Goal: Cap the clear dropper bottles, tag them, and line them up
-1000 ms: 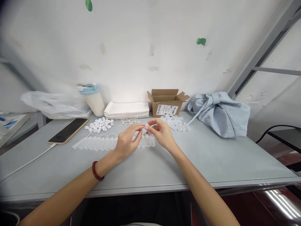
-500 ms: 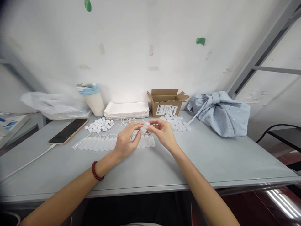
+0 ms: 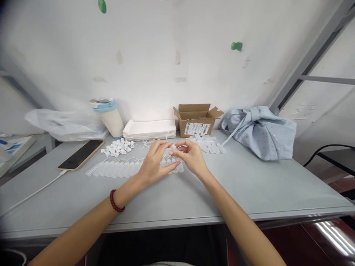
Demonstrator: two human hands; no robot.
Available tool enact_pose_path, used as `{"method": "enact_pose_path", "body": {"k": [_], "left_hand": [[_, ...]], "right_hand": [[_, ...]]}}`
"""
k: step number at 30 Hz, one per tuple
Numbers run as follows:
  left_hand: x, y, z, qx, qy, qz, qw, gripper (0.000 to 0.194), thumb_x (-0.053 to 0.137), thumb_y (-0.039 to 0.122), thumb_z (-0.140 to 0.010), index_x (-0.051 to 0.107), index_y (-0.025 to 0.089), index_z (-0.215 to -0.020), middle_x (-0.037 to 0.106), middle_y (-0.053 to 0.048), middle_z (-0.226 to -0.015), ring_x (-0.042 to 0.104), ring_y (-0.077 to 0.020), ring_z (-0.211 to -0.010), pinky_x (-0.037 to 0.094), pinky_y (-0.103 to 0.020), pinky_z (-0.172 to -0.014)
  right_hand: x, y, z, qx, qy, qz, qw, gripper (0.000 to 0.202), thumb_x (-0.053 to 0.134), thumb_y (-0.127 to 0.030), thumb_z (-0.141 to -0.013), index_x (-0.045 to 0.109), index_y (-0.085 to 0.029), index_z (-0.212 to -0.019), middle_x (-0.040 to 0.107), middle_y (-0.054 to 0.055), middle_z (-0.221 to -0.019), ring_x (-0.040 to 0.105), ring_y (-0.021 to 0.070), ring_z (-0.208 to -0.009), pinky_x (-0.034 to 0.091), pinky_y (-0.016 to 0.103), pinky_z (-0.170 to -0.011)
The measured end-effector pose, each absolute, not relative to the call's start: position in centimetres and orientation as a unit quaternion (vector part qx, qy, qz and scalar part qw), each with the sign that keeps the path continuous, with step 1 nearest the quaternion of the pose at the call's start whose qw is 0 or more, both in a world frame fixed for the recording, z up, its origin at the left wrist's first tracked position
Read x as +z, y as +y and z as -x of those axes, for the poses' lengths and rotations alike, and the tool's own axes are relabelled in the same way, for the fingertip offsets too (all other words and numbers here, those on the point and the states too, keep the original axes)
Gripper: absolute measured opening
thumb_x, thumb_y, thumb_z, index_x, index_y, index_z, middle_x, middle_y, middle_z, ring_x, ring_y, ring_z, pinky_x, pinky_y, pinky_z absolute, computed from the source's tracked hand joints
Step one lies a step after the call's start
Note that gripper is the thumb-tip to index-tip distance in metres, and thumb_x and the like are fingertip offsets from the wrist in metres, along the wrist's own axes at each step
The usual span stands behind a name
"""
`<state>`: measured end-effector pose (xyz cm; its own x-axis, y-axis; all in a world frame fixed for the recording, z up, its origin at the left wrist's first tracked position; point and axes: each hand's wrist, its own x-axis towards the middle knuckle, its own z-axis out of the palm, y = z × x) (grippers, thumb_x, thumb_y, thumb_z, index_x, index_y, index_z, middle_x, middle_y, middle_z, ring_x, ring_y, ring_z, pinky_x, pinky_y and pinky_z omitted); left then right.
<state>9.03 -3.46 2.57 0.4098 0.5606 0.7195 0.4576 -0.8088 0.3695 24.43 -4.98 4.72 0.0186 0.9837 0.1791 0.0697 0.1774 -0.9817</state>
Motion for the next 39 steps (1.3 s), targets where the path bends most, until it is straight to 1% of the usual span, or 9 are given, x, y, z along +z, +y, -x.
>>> {"method": "enact_pose_path", "body": {"k": [4, 8, 10, 12, 15, 19, 27, 34, 39], "left_hand": [[2.8, -3.3, -8.9, 0.433, 0.314, -0.844, 0.044, 0.045, 0.069, 0.030, -0.074, 0.053, 0.019, -0.114, 0.050, -0.009, -0.104, 0.046, -0.0240, -0.099, 0.045, -0.039, -0.087], [2.9, -2.9, -9.2, 0.386, 0.315, -0.865, 0.065, 0.049, 0.072, 0.031, -0.070, 0.055, 0.017, -0.114, 0.048, -0.009, -0.104, 0.041, -0.0252, -0.101, 0.044, -0.039, -0.087], [2.8, -2.8, -9.7, 0.362, 0.311, -0.874, 0.085, 0.050, 0.072, 0.031, -0.069, 0.055, 0.018, -0.114, 0.049, -0.009, -0.103, 0.040, -0.0258, -0.101, 0.044, -0.039, -0.086], [2.6, -2.8, -10.2, 0.342, 0.311, -0.881, 0.100, 0.049, 0.072, 0.032, -0.069, 0.055, 0.018, -0.113, 0.050, -0.008, -0.103, 0.040, -0.0263, -0.102, 0.044, -0.040, -0.087], [2.2, -2.8, -10.9, 0.309, 0.315, -0.890, 0.112, 0.047, 0.071, 0.033, -0.068, 0.058, 0.017, -0.110, 0.051, -0.009, -0.103, 0.040, -0.0267, -0.102, 0.043, -0.041, -0.088], [1.7, -2.8, -11.5, 0.263, 0.333, -0.898, 0.113, 0.046, 0.069, 0.035, -0.069, 0.058, 0.015, -0.110, 0.051, -0.010, -0.105, 0.040, -0.0271, -0.103, 0.042, -0.041, -0.089], [1.5, -2.9, -12.1, 0.189, 0.375, -0.904, 0.081, 0.047, 0.062, 0.042, -0.074, 0.059, 0.010, -0.110, 0.051, -0.013, -0.102, 0.042, -0.0294, -0.104, 0.042, -0.042, -0.089], [1.2, -2.8, -12.0, 0.171, 0.372, -0.910, 0.065, 0.045, 0.057, 0.044, -0.079, 0.059, 0.011, -0.109, 0.052, -0.014, -0.105, 0.042, -0.0293, -0.104, 0.042, -0.042, -0.088], [0.9, -2.7, -12.0, 0.169, 0.358, -0.916, 0.060, 0.042, 0.055, 0.043, -0.082, 0.058, 0.012, -0.110, 0.054, -0.013, -0.117, 0.041, -0.0295, -0.108, 0.040, -0.042, -0.090]], "right_hand": [[5.2, -4.8, -25.2, 0.404, -0.583, 0.487, 0.509, 0.028, 0.070, -0.042, -0.069, 0.065, -0.016, -0.077, 0.067, 0.003, -0.072, 0.063, 0.0162, -0.069, 0.051, 0.031, -0.065], [5.8, -4.5, -26.9, 0.426, -0.619, 0.494, 0.438, 0.029, 0.063, -0.043, -0.075, 0.068, -0.014, -0.077, 0.067, 0.005, -0.075, 0.062, 0.0171, -0.075, 0.052, 0.032, -0.073], [6.1, -4.4, -27.7, 0.433, -0.630, 0.513, 0.390, 0.027, 0.059, -0.040, -0.078, 0.068, -0.014, -0.074, 0.066, 0.005, -0.074, 0.062, 0.0170, -0.075, 0.051, 0.031, -0.071], [6.3, -4.4, -28.3, 0.413, -0.642, 0.548, 0.341, 0.025, 0.056, -0.035, -0.079, 0.067, -0.014, -0.071, 0.064, 0.005, -0.070, 0.060, 0.0159, -0.071, 0.048, 0.027, -0.064], [6.3, -4.3, -28.8, 0.343, -0.670, 0.603, 0.263, 0.022, 0.053, -0.029, -0.077, 0.067, -0.015, -0.067, 0.057, 0.002, -0.061, 0.053, 0.0134, -0.062, 0.038, 0.024, -0.052], [5.8, -4.1, -28.9, 0.295, -0.688, 0.634, 0.196, 0.022, 0.047, -0.024, -0.075, 0.064, -0.015, -0.064, 0.054, 0.000, -0.060, 0.044, 0.0115, -0.057, 0.031, 0.025, -0.050], [4.6, -3.2, -28.9, 0.304, -0.701, 0.624, 0.164, 0.017, 0.046, -0.015, -0.068, 0.062, -0.015, -0.064, 0.055, 0.001, -0.063, 0.045, 0.0132, -0.061, 0.030, 0.025, -0.054], [4.1, -3.0, -28.7, 0.300, -0.713, 0.618, 0.138, 0.015, 0.042, -0.013, -0.068, 0.052, -0.016, -0.056, 0.043, -0.002, -0.056, 0.036, 0.0114, -0.056, 0.026, 0.026, -0.053], [3.8, -2.9, -28.6, 0.296, -0.724, 0.612, 0.118, 0.018, 0.042, -0.012, -0.068, 0.040, -0.018, -0.051, 0.034, -0.003, -0.053, 0.031, 0.0106, -0.053, 0.024, 0.026, -0.052]]}}
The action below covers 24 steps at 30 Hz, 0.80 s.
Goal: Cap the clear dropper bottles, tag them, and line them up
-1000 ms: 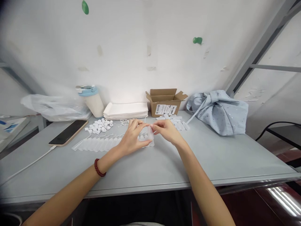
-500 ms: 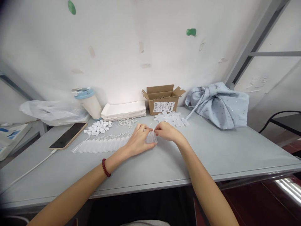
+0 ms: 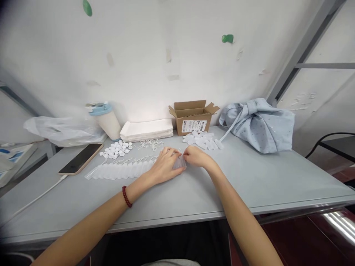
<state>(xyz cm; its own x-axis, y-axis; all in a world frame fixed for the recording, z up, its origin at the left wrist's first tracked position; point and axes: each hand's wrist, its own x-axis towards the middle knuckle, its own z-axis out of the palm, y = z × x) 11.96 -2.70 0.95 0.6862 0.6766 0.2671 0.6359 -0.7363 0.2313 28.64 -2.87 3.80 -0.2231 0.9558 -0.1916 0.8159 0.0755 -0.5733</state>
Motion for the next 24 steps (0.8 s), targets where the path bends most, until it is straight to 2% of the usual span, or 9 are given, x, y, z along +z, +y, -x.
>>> {"method": "enact_pose_path", "body": {"k": [7, 24], "left_hand": [[1.33, -2.80, -11.75, 0.163, 0.343, -0.922, 0.081, 0.036, 0.054, 0.040, -0.083, 0.057, 0.013, -0.107, 0.061, -0.009, -0.112, 0.042, -0.0285, -0.108, 0.039, -0.041, -0.090], [1.06, -2.77, -11.51, 0.167, 0.322, -0.928, 0.079, 0.034, 0.052, 0.039, -0.084, 0.053, 0.016, -0.109, 0.059, -0.010, -0.112, 0.041, -0.0300, -0.114, 0.037, -0.042, -0.090]], "right_hand": [[3.71, -2.83, -28.75, 0.301, -0.723, 0.612, 0.112, 0.022, 0.042, -0.013, -0.068, 0.032, -0.019, -0.050, 0.028, -0.005, -0.052, 0.028, 0.0099, -0.052, 0.023, 0.026, -0.052], [3.60, -2.70, -28.93, 0.297, -0.722, 0.615, 0.114, 0.018, 0.044, -0.017, -0.071, 0.046, -0.017, -0.052, 0.048, 0.000, -0.058, 0.040, 0.0124, -0.057, 0.030, 0.025, -0.055]]}}
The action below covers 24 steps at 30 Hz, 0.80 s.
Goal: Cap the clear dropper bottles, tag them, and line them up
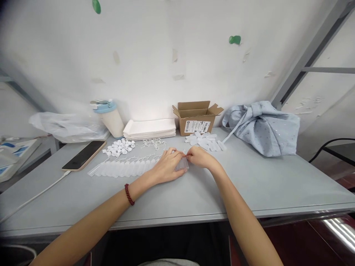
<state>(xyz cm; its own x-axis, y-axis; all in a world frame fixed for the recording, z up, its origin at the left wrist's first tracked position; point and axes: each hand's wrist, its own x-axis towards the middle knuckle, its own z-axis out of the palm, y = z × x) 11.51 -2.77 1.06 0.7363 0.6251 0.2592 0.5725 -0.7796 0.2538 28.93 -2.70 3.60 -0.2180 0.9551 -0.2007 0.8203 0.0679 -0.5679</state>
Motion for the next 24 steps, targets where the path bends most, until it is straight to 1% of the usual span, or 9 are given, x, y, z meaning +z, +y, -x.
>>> {"method": "enact_pose_path", "body": {"k": [5, 11, 16, 20, 22, 24], "left_hand": [[1.1, -2.8, -11.5, 0.162, 0.318, -0.931, 0.073, 0.035, 0.054, 0.039, -0.082, 0.053, 0.016, -0.109, 0.060, -0.010, -0.111, 0.041, -0.0302, -0.112, 0.037, -0.042, -0.089], [1.4, -3.0, -11.5, 0.157, 0.319, -0.932, 0.070, 0.036, 0.053, 0.039, -0.083, 0.052, 0.015, -0.110, 0.059, -0.010, -0.112, 0.042, -0.0299, -0.109, 0.038, -0.041, -0.087], [1.2, -2.9, -11.4, 0.161, 0.316, -0.932, 0.075, 0.037, 0.054, 0.039, -0.082, 0.052, 0.016, -0.111, 0.059, -0.010, -0.115, 0.041, -0.0300, -0.111, 0.038, -0.042, -0.089], [1.5, -3.1, -11.4, 0.164, 0.318, -0.930, 0.090, 0.039, 0.054, 0.042, -0.082, 0.053, 0.016, -0.112, 0.058, -0.009, -0.117, 0.041, -0.0295, -0.113, 0.038, -0.043, -0.091], [1.9, -2.9, -11.2, 0.182, 0.323, -0.923, 0.104, 0.043, 0.053, 0.046, -0.083, 0.053, 0.017, -0.114, 0.059, -0.009, -0.117, 0.041, -0.0291, -0.114, 0.038, -0.043, -0.092], [2.4, -2.1, -10.6, 0.218, 0.346, -0.906, 0.112, 0.043, 0.049, 0.048, -0.085, 0.054, 0.017, -0.114, 0.060, -0.008, -0.116, 0.042, -0.0281, -0.114, 0.038, -0.043, -0.093]], "right_hand": [[3.5, -2.6, -29.0, 0.302, -0.720, 0.615, 0.112, 0.018, 0.045, -0.020, -0.072, 0.049, -0.017, -0.055, 0.051, 0.000, -0.060, 0.043, 0.0130, -0.058, 0.032, 0.026, -0.056], [3.4, -2.5, -29.1, 0.308, -0.717, 0.615, 0.112, 0.019, 0.047, -0.019, -0.073, 0.049, -0.016, -0.054, 0.050, 0.000, -0.058, 0.043, 0.0124, -0.057, 0.032, 0.025, -0.056], [3.7, -2.5, -29.1, 0.292, -0.724, 0.617, 0.100, 0.020, 0.045, -0.018, -0.076, 0.060, -0.014, -0.064, 0.062, 0.005, -0.069, 0.051, 0.0155, -0.066, 0.036, 0.026, -0.060], [3.9, -2.4, -29.1, 0.283, -0.720, 0.624, 0.108, 0.022, 0.045, -0.016, -0.078, 0.065, -0.012, -0.071, 0.067, 0.007, -0.076, 0.057, 0.0168, -0.072, 0.038, 0.025, -0.063], [3.9, -2.3, -29.2, 0.241, -0.713, 0.646, 0.127, 0.023, 0.044, -0.016, -0.080, 0.066, -0.012, -0.076, 0.068, 0.007, -0.078, 0.059, 0.0171, -0.074, 0.038, 0.025, -0.063], [3.7, -2.0, -29.4, 0.164, -0.702, 0.677, 0.149, 0.024, 0.043, -0.014, -0.082, 0.067, -0.012, -0.083, 0.069, 0.009, -0.084, 0.059, 0.0185, -0.078, 0.038, 0.026, -0.065]]}}
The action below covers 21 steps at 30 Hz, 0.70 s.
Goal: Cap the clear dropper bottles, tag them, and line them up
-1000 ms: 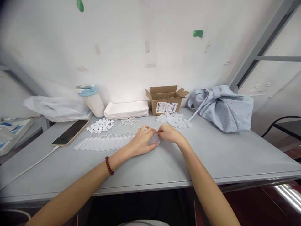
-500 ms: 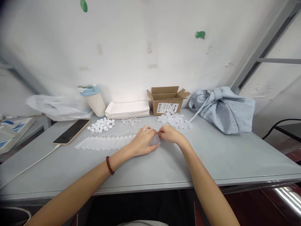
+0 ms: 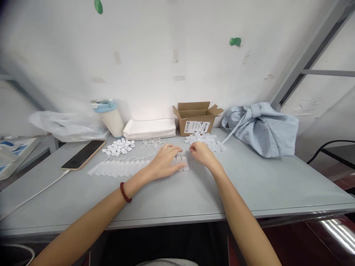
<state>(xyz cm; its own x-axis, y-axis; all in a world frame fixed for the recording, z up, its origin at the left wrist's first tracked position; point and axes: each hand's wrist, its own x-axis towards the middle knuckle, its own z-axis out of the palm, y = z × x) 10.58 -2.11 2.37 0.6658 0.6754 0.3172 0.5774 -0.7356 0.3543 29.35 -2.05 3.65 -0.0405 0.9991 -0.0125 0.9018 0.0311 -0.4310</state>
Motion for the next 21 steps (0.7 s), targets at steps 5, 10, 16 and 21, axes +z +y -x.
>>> {"method": "enact_pose_path", "body": {"k": [5, 10, 16, 21], "left_hand": [[2.9, 1.5, -7.0, 0.291, 0.466, -0.832, 0.071, 0.030, 0.037, 0.023, -0.090, 0.061, 0.012, -0.104, 0.065, -0.010, -0.109, 0.050, -0.0249, -0.109, 0.038, -0.040, -0.097], [2.0, 3.7, -4.2, 0.242, 0.496, -0.832, 0.058, 0.029, 0.039, 0.014, -0.083, 0.066, 0.016, -0.094, 0.068, -0.007, -0.100, 0.059, -0.0235, -0.100, 0.044, -0.037, -0.092], [1.2, 3.6, -4.4, 0.218, 0.473, -0.852, 0.058, 0.028, 0.043, 0.015, -0.080, 0.067, 0.018, -0.095, 0.067, -0.007, -0.101, 0.058, -0.0238, -0.103, 0.045, -0.037, -0.093], [0.9, 3.7, -4.6, 0.207, 0.463, -0.859, 0.067, 0.027, 0.046, 0.013, -0.077, 0.069, 0.017, -0.092, 0.067, -0.008, -0.098, 0.058, -0.0246, -0.100, 0.046, -0.037, -0.090]], "right_hand": [[2.9, -1.2, -29.9, 0.014, -0.684, 0.710, 0.168, 0.031, 0.041, -0.010, -0.085, 0.062, -0.009, -0.108, 0.061, 0.016, -0.113, 0.054, 0.0256, -0.104, 0.039, 0.030, -0.072], [2.1, -0.6, -30.3, -0.028, -0.698, 0.710, 0.087, 0.035, 0.043, -0.007, -0.084, 0.060, -0.010, -0.115, 0.060, 0.016, -0.116, 0.051, 0.0271, -0.108, 0.040, 0.031, -0.076], [1.2, 0.1, -30.3, -0.042, -0.708, 0.703, 0.058, 0.030, 0.045, -0.008, -0.083, 0.063, -0.009, -0.107, 0.063, 0.016, -0.107, 0.051, 0.0291, -0.104, 0.039, 0.034, -0.079], [0.7, 0.5, -30.1, -0.084, -0.713, 0.692, 0.081, 0.043, 0.041, -0.006, -0.083, 0.054, -0.012, -0.123, 0.053, 0.016, -0.125, 0.045, 0.0297, -0.112, 0.038, 0.035, -0.083]]}}
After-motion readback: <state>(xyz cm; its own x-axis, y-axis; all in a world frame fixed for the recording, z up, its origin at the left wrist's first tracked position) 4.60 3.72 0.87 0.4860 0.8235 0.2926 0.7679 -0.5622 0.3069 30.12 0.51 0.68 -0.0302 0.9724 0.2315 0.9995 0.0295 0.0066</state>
